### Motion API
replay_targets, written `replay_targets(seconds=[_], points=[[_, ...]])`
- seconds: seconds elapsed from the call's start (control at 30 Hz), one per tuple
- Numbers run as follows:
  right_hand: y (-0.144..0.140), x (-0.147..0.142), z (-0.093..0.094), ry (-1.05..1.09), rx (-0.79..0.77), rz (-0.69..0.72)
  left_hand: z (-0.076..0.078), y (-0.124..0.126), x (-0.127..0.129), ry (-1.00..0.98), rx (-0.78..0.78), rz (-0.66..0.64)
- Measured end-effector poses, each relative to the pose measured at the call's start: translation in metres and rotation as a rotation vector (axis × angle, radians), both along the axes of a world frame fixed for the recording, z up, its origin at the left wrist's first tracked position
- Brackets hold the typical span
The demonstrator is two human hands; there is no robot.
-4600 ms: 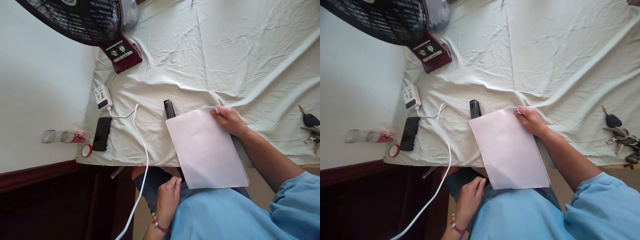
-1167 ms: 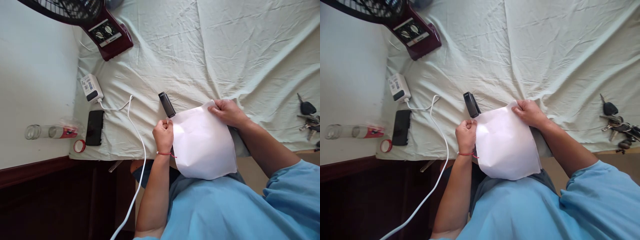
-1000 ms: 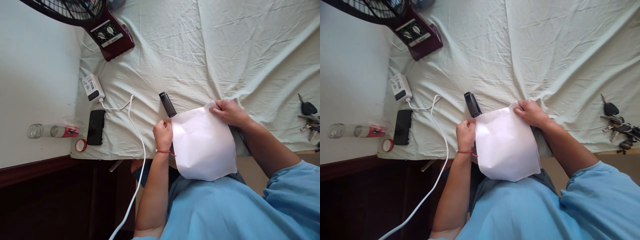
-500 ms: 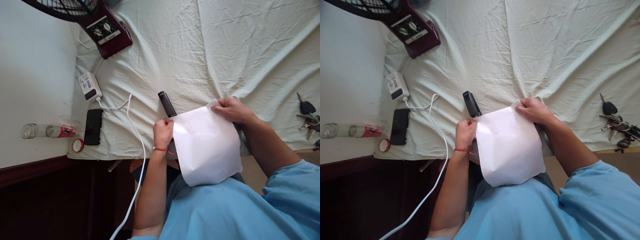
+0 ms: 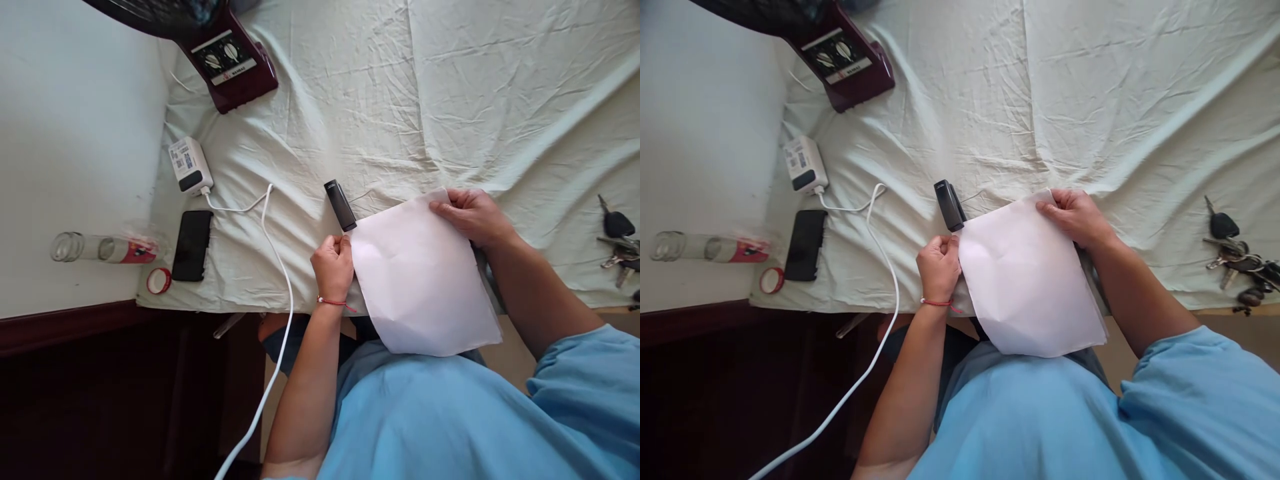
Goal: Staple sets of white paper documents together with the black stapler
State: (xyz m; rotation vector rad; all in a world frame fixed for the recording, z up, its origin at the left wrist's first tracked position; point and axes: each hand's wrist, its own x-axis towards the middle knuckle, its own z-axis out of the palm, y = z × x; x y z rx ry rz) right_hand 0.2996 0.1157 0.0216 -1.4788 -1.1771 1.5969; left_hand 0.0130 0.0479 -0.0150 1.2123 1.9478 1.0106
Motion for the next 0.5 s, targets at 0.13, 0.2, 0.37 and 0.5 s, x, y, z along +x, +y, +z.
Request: replay_targets(seconds=[0.13, 0.2, 0.37, 0.5], points=[[0.002, 0.0, -0.001, -0.021, 0.01, 0.013, -0.002, -0.005, 0.002, 0.072, 0.116, 0.03], [0.002, 0.0, 0.001, -0.024, 0.0, 0.02, -0.003, -0.009, 0.003, 0.144, 0.19, 0.011], [-0.001, -0.003, 0.007, -0.045, -0.028, -0.005, -0.012, -0.012, 0.005, 0.326, 0.281, -0.099], [-0.001, -0.002, 0.005, -0.019, -0.02, -0.002, -0.019, -0.01, 0.007, 0.4, 0.274, -0.088]])
